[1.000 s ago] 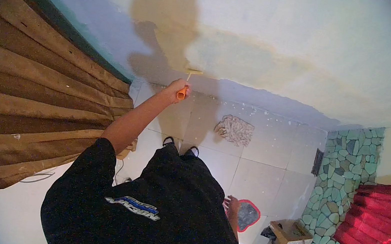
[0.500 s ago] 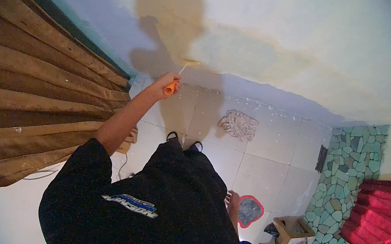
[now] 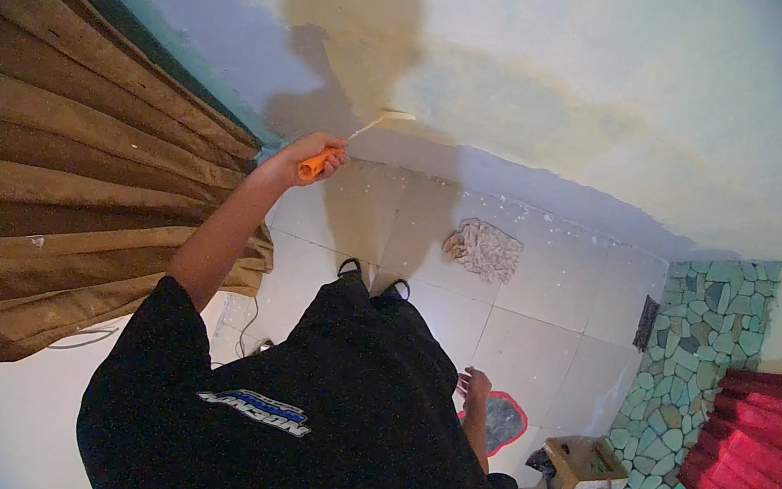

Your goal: The recorder is painting a wall using a paint roller, periodically dipping the roller into a bucket of paint.

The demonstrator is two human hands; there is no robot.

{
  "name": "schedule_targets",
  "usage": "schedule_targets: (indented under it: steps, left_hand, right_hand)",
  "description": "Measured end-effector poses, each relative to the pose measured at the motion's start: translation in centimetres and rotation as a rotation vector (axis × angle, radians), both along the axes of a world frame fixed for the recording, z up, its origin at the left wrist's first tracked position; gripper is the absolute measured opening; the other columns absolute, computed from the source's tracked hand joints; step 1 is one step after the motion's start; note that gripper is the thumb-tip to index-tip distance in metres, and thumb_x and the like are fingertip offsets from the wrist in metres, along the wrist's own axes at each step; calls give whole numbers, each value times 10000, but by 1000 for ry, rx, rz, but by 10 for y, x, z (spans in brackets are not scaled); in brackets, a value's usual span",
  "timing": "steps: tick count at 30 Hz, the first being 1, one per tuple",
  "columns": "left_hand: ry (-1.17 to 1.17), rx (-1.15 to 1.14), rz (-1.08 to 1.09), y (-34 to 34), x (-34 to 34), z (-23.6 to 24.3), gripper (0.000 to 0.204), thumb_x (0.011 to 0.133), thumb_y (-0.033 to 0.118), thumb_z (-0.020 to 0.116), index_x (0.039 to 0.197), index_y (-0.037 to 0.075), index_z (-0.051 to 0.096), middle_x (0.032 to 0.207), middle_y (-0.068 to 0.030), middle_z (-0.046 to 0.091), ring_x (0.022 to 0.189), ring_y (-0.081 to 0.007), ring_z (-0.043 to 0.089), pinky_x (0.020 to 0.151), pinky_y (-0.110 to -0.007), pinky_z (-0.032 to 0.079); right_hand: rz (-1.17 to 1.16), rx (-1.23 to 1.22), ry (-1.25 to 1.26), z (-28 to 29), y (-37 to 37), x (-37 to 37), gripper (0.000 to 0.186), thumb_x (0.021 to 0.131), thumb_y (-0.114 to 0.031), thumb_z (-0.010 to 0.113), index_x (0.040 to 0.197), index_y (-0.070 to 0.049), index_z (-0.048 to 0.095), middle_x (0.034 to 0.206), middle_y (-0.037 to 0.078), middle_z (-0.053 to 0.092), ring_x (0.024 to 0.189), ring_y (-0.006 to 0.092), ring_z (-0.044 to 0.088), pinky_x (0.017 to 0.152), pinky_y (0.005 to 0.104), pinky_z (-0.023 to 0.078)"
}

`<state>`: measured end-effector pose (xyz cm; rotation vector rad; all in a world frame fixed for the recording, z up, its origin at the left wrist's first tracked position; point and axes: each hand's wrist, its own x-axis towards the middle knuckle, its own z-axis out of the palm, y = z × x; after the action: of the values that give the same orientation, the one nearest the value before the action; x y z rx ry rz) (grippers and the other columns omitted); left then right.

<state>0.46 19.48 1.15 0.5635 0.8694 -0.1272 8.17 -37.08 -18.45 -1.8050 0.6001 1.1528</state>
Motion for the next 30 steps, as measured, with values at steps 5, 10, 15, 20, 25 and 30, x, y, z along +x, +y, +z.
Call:
schedule_targets:
  steps: [5,10,15,20,25,30]
  left_hand:
    - [29,9,-16,7,25,-44,179,815,118,456,672,80,356,561,8,398,426,-46,388,366,-141,398]
    - [28,-71,-14,21,35,-90,172,810,103,462,675,78,358,551,8,395,424,-48,388,363,-142,398]
    - [50,-78,11,23,28,-100,150,809,98,463,689,73,376,551,2,408,423,-51,392,363,-144,400]
    - [54,92,-9,8,28,-70,138,807,93,464,695,69,387,556,5,416,430,-50,399,364,-141,400]
    - [4,47,38,-1,14,-28,103,810,96,461,744,77,385,573,11,410,442,-40,397,367,-136,390]
    - [-28,70,27,-5,6,-7,84,818,92,454,797,90,372,581,16,398,454,-29,393,369,-129,385]
  right_hand:
    - [-7,-19,47,9,-13,-4,296,762,-259,499,979,-59,513,810,91,571,669,180,538,554,316,453]
    - [-79,-32,65,19,-26,-17,285,768,-258,493,964,-53,518,800,94,571,675,186,542,557,314,459]
    - [124,-24,-76,30,-37,-28,286,758,-259,508,946,-44,531,766,92,572,657,179,540,564,315,453]
    - [164,-38,-72,11,-39,-28,284,758,-270,506,936,-50,533,779,91,564,669,182,532,588,314,443]
    - [100,-21,4,-1,-28,-22,280,759,-277,504,931,-57,535,790,90,560,683,187,530,599,315,437]
    - [-5,-7,1,3,-5,-10,257,756,-265,507,909,-64,552,760,82,575,649,181,536,574,321,441]
